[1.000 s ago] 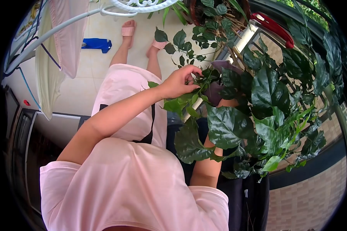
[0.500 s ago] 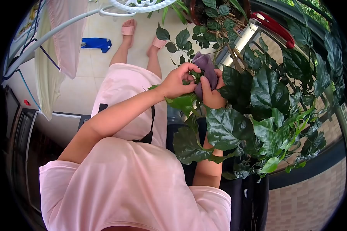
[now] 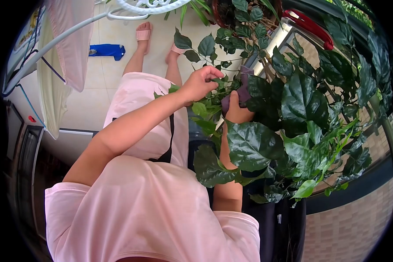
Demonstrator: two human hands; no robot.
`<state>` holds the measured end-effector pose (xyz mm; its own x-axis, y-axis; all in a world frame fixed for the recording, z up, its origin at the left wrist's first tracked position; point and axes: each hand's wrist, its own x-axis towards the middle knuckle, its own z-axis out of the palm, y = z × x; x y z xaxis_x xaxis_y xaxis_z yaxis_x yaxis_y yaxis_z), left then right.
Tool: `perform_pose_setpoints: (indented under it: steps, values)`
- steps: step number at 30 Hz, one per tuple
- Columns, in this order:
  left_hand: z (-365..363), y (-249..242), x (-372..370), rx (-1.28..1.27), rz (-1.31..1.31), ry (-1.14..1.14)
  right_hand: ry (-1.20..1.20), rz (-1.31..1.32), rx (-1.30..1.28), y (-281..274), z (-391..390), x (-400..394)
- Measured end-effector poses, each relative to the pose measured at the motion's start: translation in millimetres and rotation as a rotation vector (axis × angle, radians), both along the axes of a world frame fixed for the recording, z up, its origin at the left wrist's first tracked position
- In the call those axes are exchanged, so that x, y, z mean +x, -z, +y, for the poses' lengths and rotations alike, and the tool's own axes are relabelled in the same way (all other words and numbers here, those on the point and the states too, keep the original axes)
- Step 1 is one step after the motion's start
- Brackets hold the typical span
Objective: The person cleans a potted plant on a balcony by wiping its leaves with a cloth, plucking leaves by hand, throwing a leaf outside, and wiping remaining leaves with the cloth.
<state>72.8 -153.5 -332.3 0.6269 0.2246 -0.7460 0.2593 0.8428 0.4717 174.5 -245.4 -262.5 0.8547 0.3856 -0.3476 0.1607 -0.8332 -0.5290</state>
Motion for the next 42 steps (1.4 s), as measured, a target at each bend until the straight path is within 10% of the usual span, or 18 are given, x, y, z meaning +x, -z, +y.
perform_pose_setpoints:
  steps: [8,15,26,42]
  values:
    - [36,-11,31,0.44,0.077,0.676,0.045,0.074,0.059,1,0,1]
    - [39,12,46,-0.361,0.178,0.264,0.059,0.082,0.062,-1,2,-4]
    - [33,8,64,0.569,0.058,0.786,0.081,0.102,0.059,1,-5,-4]
    - [24,-20,14,0.695,-0.016,0.214,0.067,0.102,0.052,0,-11,2]
